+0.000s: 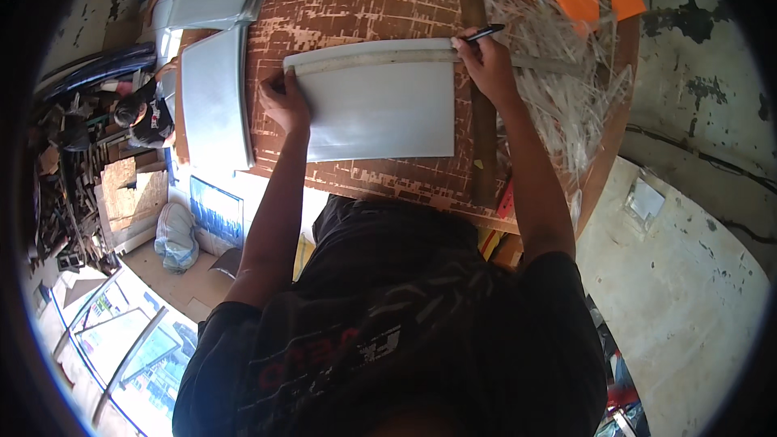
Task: The person aligns a wooden ruler on a white sheet and draws a line along the edge using a marker. They then pick up the sheet, fold it slightly, and place it on a stack before repeating the process on another sheet.
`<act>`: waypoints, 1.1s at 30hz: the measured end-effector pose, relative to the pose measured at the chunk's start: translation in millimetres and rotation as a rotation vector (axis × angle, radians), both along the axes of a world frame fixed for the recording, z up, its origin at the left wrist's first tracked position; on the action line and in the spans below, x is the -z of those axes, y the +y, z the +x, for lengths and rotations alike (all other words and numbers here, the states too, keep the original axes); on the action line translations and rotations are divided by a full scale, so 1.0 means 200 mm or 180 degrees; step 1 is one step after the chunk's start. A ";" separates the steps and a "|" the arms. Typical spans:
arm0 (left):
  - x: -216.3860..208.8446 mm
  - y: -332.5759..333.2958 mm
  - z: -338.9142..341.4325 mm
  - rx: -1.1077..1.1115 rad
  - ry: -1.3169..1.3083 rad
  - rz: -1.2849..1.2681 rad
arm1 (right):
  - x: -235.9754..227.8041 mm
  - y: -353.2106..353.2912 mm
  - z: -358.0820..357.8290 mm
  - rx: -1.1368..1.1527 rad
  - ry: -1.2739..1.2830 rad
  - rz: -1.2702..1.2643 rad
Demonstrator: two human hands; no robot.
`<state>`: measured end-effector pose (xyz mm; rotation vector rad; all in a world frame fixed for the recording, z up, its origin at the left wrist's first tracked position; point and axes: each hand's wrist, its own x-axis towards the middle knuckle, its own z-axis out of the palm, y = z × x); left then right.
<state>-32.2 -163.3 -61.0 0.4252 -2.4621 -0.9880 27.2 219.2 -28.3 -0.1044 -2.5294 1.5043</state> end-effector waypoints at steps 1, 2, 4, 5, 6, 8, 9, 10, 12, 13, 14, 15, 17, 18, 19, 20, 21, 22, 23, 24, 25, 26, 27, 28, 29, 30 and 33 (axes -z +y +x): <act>-0.02 0.03 0.00 0.0011 0.0012 0.0026 | 0.01 0.04 0.02 0.0104 0.0017 0.0013; -0.03 0.04 0.01 0.0021 0.0019 0.0054 | 0.00 0.03 0.03 0.0063 0.0031 -0.0021; -0.06 0.03 0.01 -0.0048 -0.0041 0.0046 | -0.02 0.01 0.03 0.0085 -0.0027 -0.0218; -0.07 0.03 0.01 -0.0046 -0.0123 0.0082 | -0.03 0.01 0.03 0.0096 -0.0046 -0.0251; -0.07 0.03 0.01 -0.0049 -0.0124 0.0084 | -0.03 0.00 0.02 0.0093 -0.0047 -0.0249; -0.07 0.04 0.02 -0.0028 -0.0114 0.0009 | -0.05 0.01 0.02 0.0084 -0.0219 -0.0143; -0.07 0.04 0.01 -0.0014 -0.0121 0.0030 | -0.04 0.01 0.02 0.0099 -0.0226 -0.0122; -0.06 0.03 0.01 -0.0024 -0.0117 0.0011 | -0.02 0.01 0.02 0.0099 -0.0151 -0.0198; -0.05 0.02 0.00 0.0052 -0.0091 -0.0002 | -0.01 0.01 0.02 0.0140 -0.0099 -0.0214; -0.05 0.01 0.00 0.0069 -0.0030 -0.0069 | -0.01 -0.01 0.01 0.0135 -0.0071 -0.0222; -0.05 -0.01 0.00 0.0070 0.0040 -0.0142 | -0.02 -0.02 0.01 0.0113 -0.0038 -0.0237; -0.05 -0.02 0.00 0.0079 0.0051 -0.0206 | -0.02 -0.03 0.00 0.0150 -0.0048 -0.0191; -0.04 -0.03 -0.01 0.0071 0.0016 -0.0194 | -0.03 -0.04 0.00 0.0074 -0.0041 -0.0102; -0.04 -0.02 0.00 0.0096 0.0013 -0.0176 | -0.03 -0.03 0.01 0.0100 -0.0045 -0.0084; -0.04 -0.01 0.00 0.0105 -0.0037 -0.0129 | -0.04 -0.02 0.01 0.0075 -0.0035 -0.0019; -0.04 -0.01 -0.01 0.0101 -0.0082 -0.0091 | -0.04 -0.01 0.01 0.0038 -0.0019 0.0038; -0.04 -0.01 -0.01 0.0110 -0.0076 -0.0090 | -0.04 -0.01 0.01 0.0047 -0.0014 0.0039; -0.04 -0.01 -0.01 0.0138 -0.0089 -0.0123 | -0.04 -0.01 0.02 0.0046 -0.0003 0.0009; -0.04 -0.01 -0.01 0.0161 -0.0105 -0.0155 | -0.04 -0.01 0.02 0.0042 0.0005 -0.0018; -0.05 0.00 0.00 0.0166 -0.0103 -0.0154 | -0.04 -0.01 0.02 0.0047 0.0007 -0.0018; -0.05 0.00 0.00 0.0106 -0.0149 -0.0150 | -0.04 -0.01 0.02 0.0032 0.0029 0.0006; -0.05 0.00 0.00 0.0044 -0.0192 -0.0145 | -0.04 -0.01 0.02 0.0016 0.0054 0.0030; -0.05 0.00 0.00 0.0047 -0.0190 -0.0144 | -0.04 -0.01 0.01 0.0019 0.0056 0.0031; -0.05 0.00 0.00 0.0056 -0.0164 -0.0146 | -0.04 -0.01 0.01 0.0006 0.0040 0.0037; -0.05 0.00 0.00 0.0067 -0.0140 -0.0148 | -0.05 -0.01 0.01 -0.0006 0.0021 0.0044; -0.05 0.00 0.00 0.0070 -0.0140 -0.0146 | -0.05 -0.01 0.02 -0.0003 0.0020 0.0046; -0.05 0.00 0.00 0.0088 -0.0120 -0.0165 | -0.04 0.00 0.01 -0.0019 -0.0065 0.0089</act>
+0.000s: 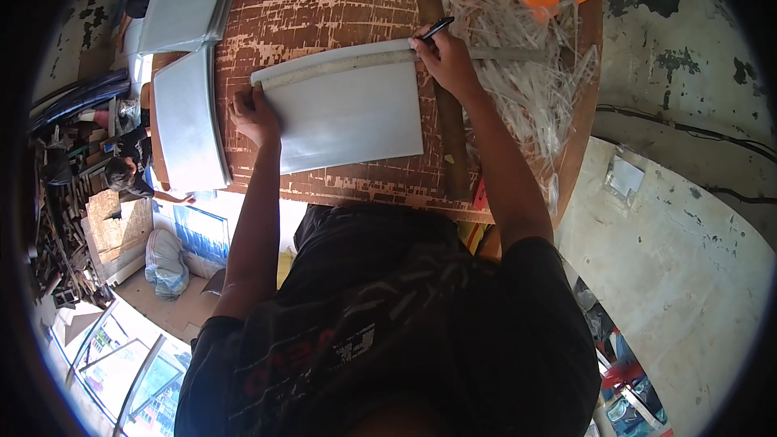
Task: The person aligns a wooden ruler on a white sheet and draws a line along the edge using a marker. They then pick up the sheet, fold it slightly, and place it on a stack before repeating the process on another sheet.
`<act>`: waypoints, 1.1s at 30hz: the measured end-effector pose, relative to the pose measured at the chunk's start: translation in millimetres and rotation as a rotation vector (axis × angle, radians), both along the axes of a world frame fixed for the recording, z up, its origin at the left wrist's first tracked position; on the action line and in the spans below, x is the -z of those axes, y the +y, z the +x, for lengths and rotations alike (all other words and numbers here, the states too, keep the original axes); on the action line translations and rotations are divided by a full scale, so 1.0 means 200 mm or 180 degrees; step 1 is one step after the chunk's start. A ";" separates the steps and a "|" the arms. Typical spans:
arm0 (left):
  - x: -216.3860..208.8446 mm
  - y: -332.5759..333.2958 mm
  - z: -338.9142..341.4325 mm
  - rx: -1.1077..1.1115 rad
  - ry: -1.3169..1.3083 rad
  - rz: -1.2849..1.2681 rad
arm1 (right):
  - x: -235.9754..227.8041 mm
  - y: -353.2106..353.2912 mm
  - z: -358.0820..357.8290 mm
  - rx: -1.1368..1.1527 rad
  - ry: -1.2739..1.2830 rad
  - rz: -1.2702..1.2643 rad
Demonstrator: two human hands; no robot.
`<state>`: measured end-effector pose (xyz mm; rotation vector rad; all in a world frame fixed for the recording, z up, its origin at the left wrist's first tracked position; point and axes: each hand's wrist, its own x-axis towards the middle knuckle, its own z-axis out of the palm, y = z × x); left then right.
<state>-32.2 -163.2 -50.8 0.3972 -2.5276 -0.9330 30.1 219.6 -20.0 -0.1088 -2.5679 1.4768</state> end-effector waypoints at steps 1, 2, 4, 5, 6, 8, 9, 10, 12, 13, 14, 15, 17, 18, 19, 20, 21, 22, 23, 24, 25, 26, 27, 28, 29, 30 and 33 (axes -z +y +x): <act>0.00 0.00 0.00 -0.0003 -0.0001 0.0004 | 0.00 0.00 0.00 -0.0028 -0.0073 0.0058; 0.00 0.00 0.00 -0.0001 0.0000 0.0014 | 0.00 0.01 0.00 -0.0053 -0.0144 0.0121; 0.00 0.00 0.00 0.0002 0.0009 -0.0004 | 0.00 0.01 0.00 -0.0044 -0.0151 0.0117; -0.01 0.00 0.00 0.0004 0.0018 -0.0021 | 0.00 0.01 0.00 -0.0037 -0.0157 0.0115; -0.01 0.01 0.00 0.0007 0.0020 -0.0019 | 0.00 0.00 0.00 -0.0035 -0.0155 0.0116; -0.01 0.01 0.00 -0.0005 0.0026 -0.0103 | 0.00 -0.01 0.00 0.0063 0.0005 -0.0123; -0.01 0.00 0.00 -0.0007 0.0030 -0.0103 | 0.00 -0.01 0.00 0.0061 0.0008 -0.0123; 0.00 0.00 0.00 -0.0003 0.0033 -0.0132 | 0.00 -0.01 -0.01 0.0058 0.0048 -0.0091; 0.00 0.00 0.00 0.0002 0.0043 -0.0162 | 0.00 -0.01 -0.01 0.0055 0.0094 -0.0059; 0.00 0.00 0.00 -0.0022 0.0008 -0.0125 | 0.00 -0.01 -0.01 0.0044 0.0061 -0.0040; 0.00 0.00 0.00 -0.0042 -0.0026 -0.0086 | 0.01 0.00 0.00 0.0036 0.0026 -0.0019; -0.01 0.01 0.00 -0.0037 -0.0021 -0.0082 | 0.01 0.00 0.00 0.0042 0.0032 -0.0015; -0.01 0.01 0.00 -0.0047 -0.0049 -0.0119 | -0.01 -0.01 -0.02 0.0005 0.0144 -0.0128; -0.01 0.00 0.00 -0.0052 -0.0038 -0.0119 | -0.03 -0.01 -0.02 0.0000 0.0155 -0.0128; -0.01 0.00 0.01 -0.0031 -0.0043 -0.0088 | -0.07 -0.01 -0.01 0.0119 0.0047 -0.0447; -0.01 0.00 0.01 -0.0002 -0.0047 -0.0055 | -0.10 0.00 0.00 0.0244 -0.0059 -0.0764; -0.02 0.01 0.01 0.0000 -0.0035 -0.0053 | -0.10 0.02 0.01 0.0245 -0.0047 -0.0763; -0.02 0.01 0.01 -0.0019 -0.0020 -0.0036 | -0.11 0.05 0.02 0.0180 0.0106 -0.0230; -0.02 0.02 0.01 -0.0031 -0.0008 -0.0016 | -0.13 0.07 0.03 0.0124 0.0254 0.0308; -0.03 0.02 0.01 -0.0019 -0.0002 -0.0011 | -0.16 0.08 0.05 0.0137 0.0260 0.0313; -0.03 0.01 0.01 -0.0025 -0.0034 -0.0033 | -0.18 0.10 0.06 -0.0223 0.0383 0.1059; -0.03 0.02 0.01 -0.0019 -0.0068 -0.0051 | -0.21 0.11 0.08 -0.0573 0.0494 0.1810; -0.03 0.02 0.01 0.0010 -0.0062 -0.0043 | -0.20 0.12 0.09 -0.0544 0.0490 0.1821; -0.03 0.02 0.01 0.0013 -0.0026 -0.0091 | -0.18 0.12 0.10 -0.0563 0.0477 0.1957; -0.02 0.01 0.00 0.0014 0.0010 -0.0142 | -0.16 0.11 0.10 -0.0584 0.0464 0.2091; -0.02 0.01 0.00 0.0047 0.0019 -0.0137 | -0.15 0.12 0.10 -0.0550 0.0461 0.2099; 0.01 0.00 -0.02 0.0077 0.0202 -0.0209 | -0.17 0.13 0.10 -0.0688 0.0572 0.2398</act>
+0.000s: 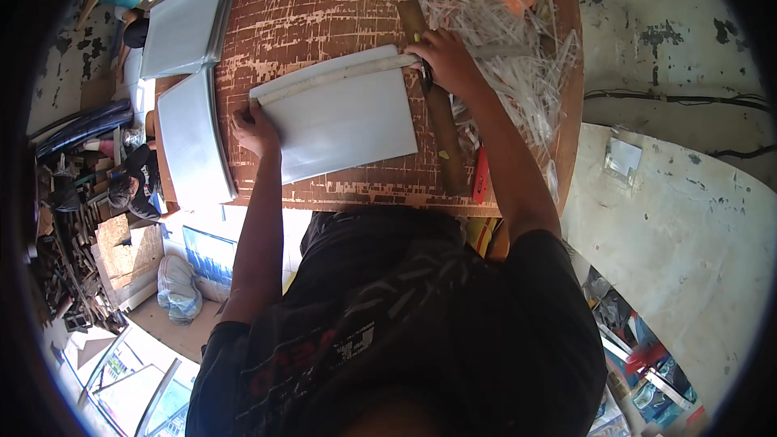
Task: The person aligns a wooden ruler on a white sheet and draws a line along the edge using a marker. They then pick up the sheet, fold it slightly, and place it on a stack before repeating the process on another sheet.
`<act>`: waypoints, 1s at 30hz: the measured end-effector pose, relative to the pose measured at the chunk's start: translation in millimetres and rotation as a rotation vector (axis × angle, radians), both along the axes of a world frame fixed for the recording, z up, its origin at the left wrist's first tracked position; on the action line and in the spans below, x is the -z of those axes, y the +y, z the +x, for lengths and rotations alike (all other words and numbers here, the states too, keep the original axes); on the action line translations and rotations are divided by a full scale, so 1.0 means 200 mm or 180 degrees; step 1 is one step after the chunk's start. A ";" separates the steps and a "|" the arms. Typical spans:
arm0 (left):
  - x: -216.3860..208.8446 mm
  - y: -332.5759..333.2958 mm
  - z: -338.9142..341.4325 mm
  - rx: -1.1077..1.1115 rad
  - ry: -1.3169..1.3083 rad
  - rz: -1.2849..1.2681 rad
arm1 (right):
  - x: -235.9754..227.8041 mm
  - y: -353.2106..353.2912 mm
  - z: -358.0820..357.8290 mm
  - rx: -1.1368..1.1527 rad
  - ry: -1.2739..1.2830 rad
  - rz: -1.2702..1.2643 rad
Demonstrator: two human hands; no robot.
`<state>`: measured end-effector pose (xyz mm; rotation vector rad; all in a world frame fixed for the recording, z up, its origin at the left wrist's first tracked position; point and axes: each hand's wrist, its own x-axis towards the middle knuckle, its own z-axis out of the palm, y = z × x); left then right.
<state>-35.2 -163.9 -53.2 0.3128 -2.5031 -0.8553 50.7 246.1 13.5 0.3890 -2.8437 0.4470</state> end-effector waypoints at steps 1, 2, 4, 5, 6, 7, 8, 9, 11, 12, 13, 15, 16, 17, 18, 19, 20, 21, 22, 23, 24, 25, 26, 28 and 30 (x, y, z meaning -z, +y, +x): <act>0.01 0.00 0.00 -0.0035 -0.0039 0.0004 | -0.01 0.00 0.01 0.0002 -0.0111 -0.0229; 0.01 -0.01 0.00 -0.0079 -0.0076 0.0006 | -0.02 0.00 0.02 -0.0007 -0.0219 -0.0461; 0.03 0.00 -0.01 -0.0076 0.0043 0.0028 | -0.05 0.01 0.04 0.0078 -0.0275 -0.0695; 0.03 0.00 -0.01 -0.0092 0.0135 0.0049 | -0.07 0.02 0.06 0.0145 -0.0358 -0.0932; 0.03 0.00 -0.01 -0.0079 0.0150 0.0052 | -0.10 0.02 0.08 0.0155 -0.0341 -0.0931; 0.03 -0.01 -0.01 -0.0104 0.0048 0.0051 | -0.13 0.04 0.10 0.0196 -0.0377 -0.1128; 0.03 -0.01 -0.01 -0.0123 -0.0055 0.0055 | -0.15 0.05 0.13 0.0242 -0.0411 -0.1320; 0.03 -0.01 -0.01 -0.0111 -0.0040 0.0063 | -0.16 0.06 0.16 0.0251 -0.0393 -0.1313; 0.03 -0.02 -0.01 -0.0029 0.0048 0.0080 | -0.19 0.11 0.22 0.0491 -0.0132 -0.1369; 0.04 -0.03 -0.01 -0.0034 0.0068 0.0088 | -0.18 0.14 0.25 0.0482 -0.0112 -0.1362; 0.04 -0.03 -0.02 -0.0004 0.0079 0.0059 | -0.17 0.17 0.28 0.0645 -0.0010 -0.1391; 0.04 -0.04 -0.02 0.0018 0.0109 0.0041 | -0.12 0.24 0.33 0.0865 0.0236 -0.1647; 0.04 -0.03 -0.02 0.0018 0.0090 0.0084 | -0.09 0.27 0.36 0.0853 0.0257 -0.1640; 0.04 -0.04 -0.02 0.0005 0.0070 0.0118 | -0.08 0.28 0.39 0.1169 0.0355 -0.1509; 0.05 -0.05 -0.03 0.0000 0.0094 0.0126 | -0.06 0.30 0.41 0.1499 0.0462 -0.1371; 0.05 -0.07 -0.03 -0.0037 -0.0034 0.0152 | -0.03 0.32 0.42 0.1694 0.0540 -0.1146; 0.04 -0.06 -0.03 -0.0057 -0.0162 0.0183 | -0.01 0.33 0.43 0.1702 0.0571 -0.1141; 0.02 -0.05 -0.04 -0.0037 -0.0134 0.0193 | 0.01 0.34 0.44 0.1968 0.0507 -0.1042; 0.01 -0.04 -0.03 -0.0007 -0.0232 0.0336 | 0.03 0.35 0.45 0.2239 0.0444 -0.0947; 0.00 -0.04 -0.04 0.0028 -0.0329 0.0471 | 0.06 0.36 0.45 0.2263 0.0481 -0.0957; 0.00 -0.03 -0.04 0.0068 -0.0297 0.0469 | 0.09 0.37 0.46 0.2341 0.0538 -0.0776; -0.01 -0.02 -0.04 0.0125 -0.0214 0.0630 | 0.11 0.39 0.47 0.2427 0.0593 -0.0595; 0.01 -0.06 -0.03 0.0130 -0.0134 0.0764 | 0.11 0.36 0.45 0.2419 0.0608 -0.0635; 0.04 -0.12 -0.03 0.0054 -0.0173 0.0926 | 0.04 0.26 0.45 0.2638 0.0910 0.0581; 0.01 -0.12 -0.03 0.0030 -0.0253 0.1102 | -0.10 0.15 0.50 0.2630 0.0944 0.0382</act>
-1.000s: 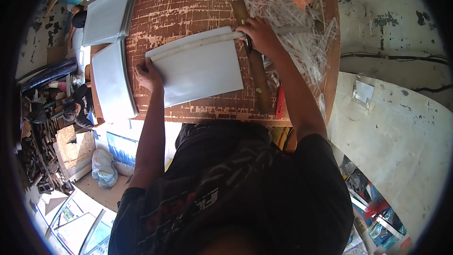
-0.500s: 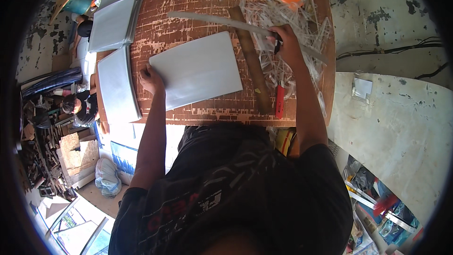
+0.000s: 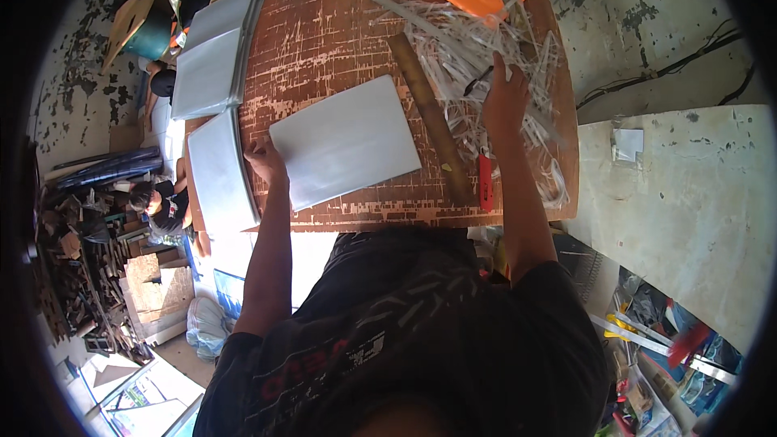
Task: The person aligns a wooden ruler on a white sheet and draws a line along the edge using a marker. They then pick up the sheet, fold it slightly, and place it on a stack before repeating the process on another sheet.
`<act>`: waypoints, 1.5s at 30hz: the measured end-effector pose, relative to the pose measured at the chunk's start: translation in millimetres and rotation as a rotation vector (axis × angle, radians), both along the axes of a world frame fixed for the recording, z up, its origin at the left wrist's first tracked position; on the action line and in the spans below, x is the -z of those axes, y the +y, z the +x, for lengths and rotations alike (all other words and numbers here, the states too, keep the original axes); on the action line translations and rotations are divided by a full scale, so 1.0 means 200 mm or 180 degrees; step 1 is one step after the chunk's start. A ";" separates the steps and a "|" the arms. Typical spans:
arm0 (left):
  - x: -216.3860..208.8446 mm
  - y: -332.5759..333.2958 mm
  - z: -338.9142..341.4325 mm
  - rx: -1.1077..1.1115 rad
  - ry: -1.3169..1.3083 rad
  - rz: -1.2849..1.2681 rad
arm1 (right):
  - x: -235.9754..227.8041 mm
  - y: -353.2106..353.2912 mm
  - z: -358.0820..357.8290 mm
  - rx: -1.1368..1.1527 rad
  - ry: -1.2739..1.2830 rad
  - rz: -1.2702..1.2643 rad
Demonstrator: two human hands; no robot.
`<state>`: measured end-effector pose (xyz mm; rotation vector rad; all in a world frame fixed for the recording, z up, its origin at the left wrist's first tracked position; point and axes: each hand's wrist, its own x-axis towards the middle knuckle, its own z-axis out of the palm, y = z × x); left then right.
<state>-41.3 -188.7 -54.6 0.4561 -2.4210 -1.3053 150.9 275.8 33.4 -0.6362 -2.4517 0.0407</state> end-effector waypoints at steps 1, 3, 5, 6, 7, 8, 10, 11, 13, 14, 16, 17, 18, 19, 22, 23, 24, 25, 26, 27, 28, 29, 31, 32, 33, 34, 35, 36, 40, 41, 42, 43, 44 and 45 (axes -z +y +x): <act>-0.05 0.05 0.02 0.0157 0.0477 -0.0809 | -0.05 -0.06 0.07 -0.0042 0.0072 -0.0125; -0.13 0.16 0.04 0.0729 0.1407 -0.1425 | 0.00 -0.22 0.21 -0.0293 -0.0550 -0.1085; -0.32 0.44 0.17 0.1781 0.1054 -0.1084 | -0.07 -0.43 0.36 -0.0264 -0.1679 -0.1864; -0.32 0.51 0.18 0.2294 0.0969 -0.1275 | -0.08 -0.53 0.42 -0.0185 -0.1749 -0.1956; -0.34 0.62 0.21 0.2822 0.1053 -0.1196 | -0.07 -0.60 0.48 -0.0067 -0.1815 -0.2054; -0.34 0.72 0.24 0.3208 0.1162 -0.1247 | -0.03 -0.64 0.52 -0.0046 -0.1797 -0.2064; -0.36 0.85 0.29 0.3654 0.0934 -0.1298 | 0.04 -0.70 0.57 -0.0055 -0.1742 -0.1562; -0.35 0.90 0.30 0.3649 0.0913 -0.1331 | 0.04 -0.71 0.57 -0.0051 -0.1729 -0.1566; -0.28 0.96 0.30 0.3660 0.0915 -0.1370 | 0.05 -0.72 0.56 -0.0009 -0.1576 -0.1669; -0.26 0.98 0.30 0.3497 0.0701 -0.1448 | 0.04 -0.71 0.56 0.0020 -0.1556 -0.1676; -0.22 1.01 0.30 0.3353 0.0508 -0.1537 | 0.03 -0.71 0.56 0.0042 -0.1428 -0.1729; -0.22 1.02 0.30 0.3320 0.0445 -0.1617 | 0.04 -0.70 0.57 0.0086 -0.1417 -0.1742; -0.21 1.03 0.31 0.3281 0.0380 -0.1700 | 0.05 -0.70 0.57 0.0104 -0.1373 -0.1807; -0.21 1.04 0.32 0.3318 0.0385 -0.1703 | 0.06 -0.69 0.58 0.0118 -0.1331 -0.1872; -0.18 1.03 0.33 0.3244 0.0569 -0.1606 | 0.05 -0.67 0.58 0.0090 -0.0985 -0.2730; -0.18 1.03 0.34 0.3223 0.0613 -0.1600 | 0.06 -0.67 0.58 0.0099 -0.0984 -0.2748; -0.17 1.04 0.35 0.3201 0.0655 -0.1593 | 0.08 -0.67 0.58 -0.0027 -0.0748 -0.2930; -0.17 1.04 0.35 0.3212 0.0647 -0.1605 | 0.09 -0.67 0.59 -0.0153 -0.0510 -0.3107; -0.16 1.04 0.34 0.3177 0.0613 -0.1578 | 0.09 -0.69 0.59 -0.0141 -0.0509 -0.3124; -0.16 1.04 0.34 0.3142 0.0580 -0.1552 | 0.09 -0.72 0.59 -0.0234 -0.0355 -0.3198; -0.16 1.03 0.34 0.3158 0.0573 -0.1563 | 0.10 -0.75 0.58 -0.0324 -0.0198 -0.3270; -0.15 1.02 0.33 0.3189 0.0539 -0.1488 | 0.10 -0.78 0.58 -0.0308 -0.0193 -0.3288; -0.13 1.01 0.32 0.3240 0.0497 -0.1426 | 0.13 -0.86 0.55 -0.0354 -0.0177 -0.3200; -0.13 1.01 0.32 0.3253 0.0496 -0.1206 | 0.15 -0.89 0.54 -0.0345 -0.0176 -0.3220; -0.12 1.00 0.32 0.3263 0.0494 -0.0985 | 0.17 -0.91 0.52 -0.0451 -0.0111 -0.3072; -0.12 1.00 0.32 0.3272 0.0480 -0.0998 | 0.19 -0.93 0.51 -0.0556 -0.0048 -0.2921; -0.13 1.01 0.33 0.3253 0.0599 -0.1169 | 0.21 -0.94 0.50 -0.0536 -0.0047 -0.2936; -0.14 1.03 0.34 0.3231 0.0717 -0.1338 | 0.22 -0.96 0.49 -0.0624 -0.0006 -0.2837; -0.17 1.04 0.34 0.3358 0.0552 -0.1779 | 0.16 -0.98 0.48 -0.0619 -0.0478 -0.3044; -0.17 1.04 0.35 0.3369 0.0472 -0.1934 | 0.13 -0.99 0.48 -0.0619 -0.0486 -0.3050; -0.17 1.04 0.35 0.3378 0.0389 -0.2088 | 0.11 -0.99 0.48 -0.0559 -0.0652 -0.3114; -0.17 1.04 0.35 0.3376 0.0376 -0.2087 | 0.10 -1.00 0.49 -0.0499 -0.0820 -0.3176; -0.17 1.04 0.35 0.3380 0.0377 -0.2187 | 0.10 -1.00 0.49 -0.0497 -0.0831 -0.3181; -0.17 1.04 0.36 0.3383 0.0376 -0.2287 | 0.12 -1.01 0.49 -0.0551 -0.0565 -0.3092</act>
